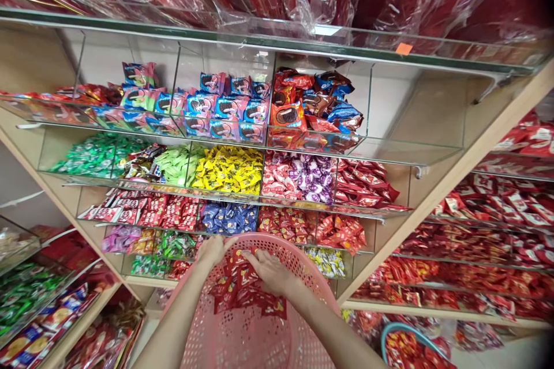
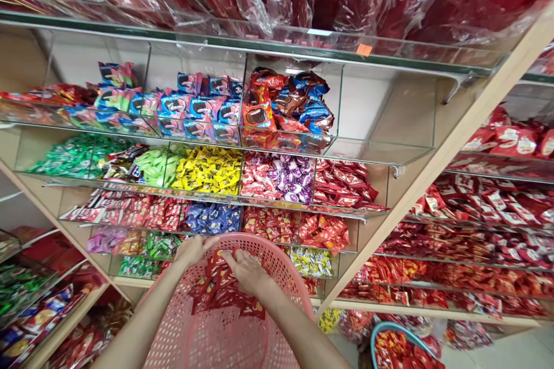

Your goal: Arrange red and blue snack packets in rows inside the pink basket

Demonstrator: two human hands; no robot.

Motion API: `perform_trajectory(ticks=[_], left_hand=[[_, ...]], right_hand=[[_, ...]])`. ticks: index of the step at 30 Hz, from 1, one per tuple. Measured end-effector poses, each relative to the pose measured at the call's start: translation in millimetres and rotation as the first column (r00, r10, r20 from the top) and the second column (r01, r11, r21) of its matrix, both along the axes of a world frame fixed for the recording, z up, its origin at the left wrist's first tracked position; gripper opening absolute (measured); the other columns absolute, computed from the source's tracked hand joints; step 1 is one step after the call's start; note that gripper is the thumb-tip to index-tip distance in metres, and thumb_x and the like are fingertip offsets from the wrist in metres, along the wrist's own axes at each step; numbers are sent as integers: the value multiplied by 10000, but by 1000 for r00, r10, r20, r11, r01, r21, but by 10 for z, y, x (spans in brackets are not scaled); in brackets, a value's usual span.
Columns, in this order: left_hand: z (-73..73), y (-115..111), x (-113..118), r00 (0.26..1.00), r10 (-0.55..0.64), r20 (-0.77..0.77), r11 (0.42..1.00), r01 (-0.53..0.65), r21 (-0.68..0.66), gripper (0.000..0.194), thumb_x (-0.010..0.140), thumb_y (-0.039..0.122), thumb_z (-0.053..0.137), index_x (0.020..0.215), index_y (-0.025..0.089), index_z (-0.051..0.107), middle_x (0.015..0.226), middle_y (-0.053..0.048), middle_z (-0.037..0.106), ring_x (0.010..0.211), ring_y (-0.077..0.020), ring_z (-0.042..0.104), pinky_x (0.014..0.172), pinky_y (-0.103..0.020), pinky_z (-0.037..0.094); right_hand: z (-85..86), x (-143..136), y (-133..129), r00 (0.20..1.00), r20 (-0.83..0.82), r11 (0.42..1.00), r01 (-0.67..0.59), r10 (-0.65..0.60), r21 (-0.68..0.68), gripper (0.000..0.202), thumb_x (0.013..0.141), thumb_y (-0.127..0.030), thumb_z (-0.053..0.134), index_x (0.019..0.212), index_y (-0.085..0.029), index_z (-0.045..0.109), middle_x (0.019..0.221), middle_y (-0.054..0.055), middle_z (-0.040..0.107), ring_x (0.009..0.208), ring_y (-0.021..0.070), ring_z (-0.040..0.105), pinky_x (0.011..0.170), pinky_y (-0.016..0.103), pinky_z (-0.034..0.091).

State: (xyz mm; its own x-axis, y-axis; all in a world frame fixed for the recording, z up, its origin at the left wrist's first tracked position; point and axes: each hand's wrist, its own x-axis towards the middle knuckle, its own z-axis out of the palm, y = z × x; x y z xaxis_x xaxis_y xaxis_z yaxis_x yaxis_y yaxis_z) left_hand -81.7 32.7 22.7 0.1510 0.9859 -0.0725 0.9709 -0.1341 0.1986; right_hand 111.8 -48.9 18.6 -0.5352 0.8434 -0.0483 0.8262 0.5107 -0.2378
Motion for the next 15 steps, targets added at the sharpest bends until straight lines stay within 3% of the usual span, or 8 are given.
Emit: perform_trajectory(ticks=[8,15], left_hand=[[-3,9,3,1000,20,7,1000,-20,-17,679,773,670,204,847,166,652,922,-180,665,900,-307,610,744,-368,445],[-44,28,4,1000,25,-8,1000,-25,-7,679,777,664,197,849,165,652,918,-177,667,897,-307,613,745,-370,447]], right_hand=[[-31,27,11,1000,-22,1000,-14,14,10,897,633,-43,460,1386,-278,34,1180,87,387,1085,225,394,881,316,340],[4,45,0,998,-59,995,-30,25,-95,930,642,6,433,1379,-327,-26,1233,85,376,1100,215,426,866,299,352]])
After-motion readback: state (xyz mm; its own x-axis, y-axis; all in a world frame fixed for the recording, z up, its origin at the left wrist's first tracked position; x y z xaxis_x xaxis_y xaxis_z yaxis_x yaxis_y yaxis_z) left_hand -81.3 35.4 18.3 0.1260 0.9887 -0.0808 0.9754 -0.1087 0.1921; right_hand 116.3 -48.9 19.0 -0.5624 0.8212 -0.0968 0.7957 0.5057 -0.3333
